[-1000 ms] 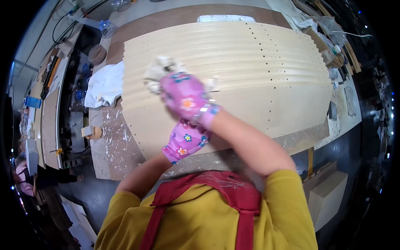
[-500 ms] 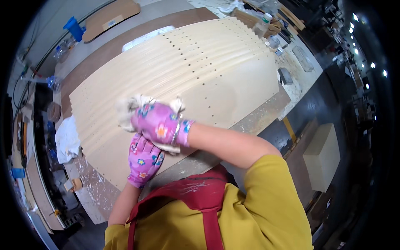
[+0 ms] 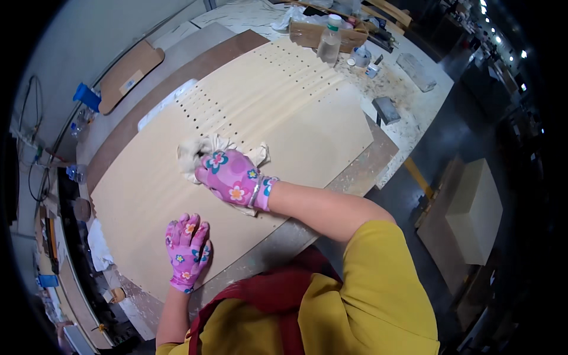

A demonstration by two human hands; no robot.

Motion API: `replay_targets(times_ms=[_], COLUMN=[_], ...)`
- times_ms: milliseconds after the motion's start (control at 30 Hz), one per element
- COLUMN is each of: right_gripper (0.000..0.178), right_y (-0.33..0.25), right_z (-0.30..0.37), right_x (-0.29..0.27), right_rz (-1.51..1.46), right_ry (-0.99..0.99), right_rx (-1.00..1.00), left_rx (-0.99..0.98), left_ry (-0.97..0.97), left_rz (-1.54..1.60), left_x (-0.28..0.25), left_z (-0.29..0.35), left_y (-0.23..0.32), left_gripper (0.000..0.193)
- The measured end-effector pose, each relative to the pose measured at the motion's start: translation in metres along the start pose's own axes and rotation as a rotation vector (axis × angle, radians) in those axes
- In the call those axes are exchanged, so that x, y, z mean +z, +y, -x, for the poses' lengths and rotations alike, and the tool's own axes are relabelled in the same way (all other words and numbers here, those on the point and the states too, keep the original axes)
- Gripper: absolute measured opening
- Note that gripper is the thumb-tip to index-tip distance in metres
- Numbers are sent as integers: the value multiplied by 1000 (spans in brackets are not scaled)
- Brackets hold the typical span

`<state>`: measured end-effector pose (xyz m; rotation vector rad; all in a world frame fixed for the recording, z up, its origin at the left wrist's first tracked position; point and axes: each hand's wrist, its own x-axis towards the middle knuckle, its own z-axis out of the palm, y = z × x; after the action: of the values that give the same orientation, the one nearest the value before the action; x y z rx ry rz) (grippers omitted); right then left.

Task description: The person sands a large, curved wooden panel with a sanding block. They then apply a wood filler paste into the drilled holes using a putty knife and wipe the surface with a cloth. Finally, they apply a liquid finish to the panel using a sponge and wipe it down.

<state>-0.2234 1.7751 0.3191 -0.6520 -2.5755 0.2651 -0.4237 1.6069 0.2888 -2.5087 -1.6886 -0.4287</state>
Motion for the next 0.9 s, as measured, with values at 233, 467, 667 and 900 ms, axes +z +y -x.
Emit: replay_targets(times_ms=[233, 467, 667, 900], right_gripper=[16, 25, 37, 29], right_y=[237, 158, 276, 245], right_z=[132, 114, 214, 259], right_x=[-100, -67, -120, -69], right_rz=[391, 148, 165, -378], right_ry=[435, 61, 376, 771], right_rx=[521, 287, 654, 974], left_rx=[-18, -43, -53, -83], left_ry=[6, -6, -33, -116], left_rz=[-124, -242, -313, -210], left_x=[11, 24, 23, 53], left_z=[-33, -24, -22, -20], left_y=[16, 13, 12, 76], left_gripper=[39, 41, 42, 51])
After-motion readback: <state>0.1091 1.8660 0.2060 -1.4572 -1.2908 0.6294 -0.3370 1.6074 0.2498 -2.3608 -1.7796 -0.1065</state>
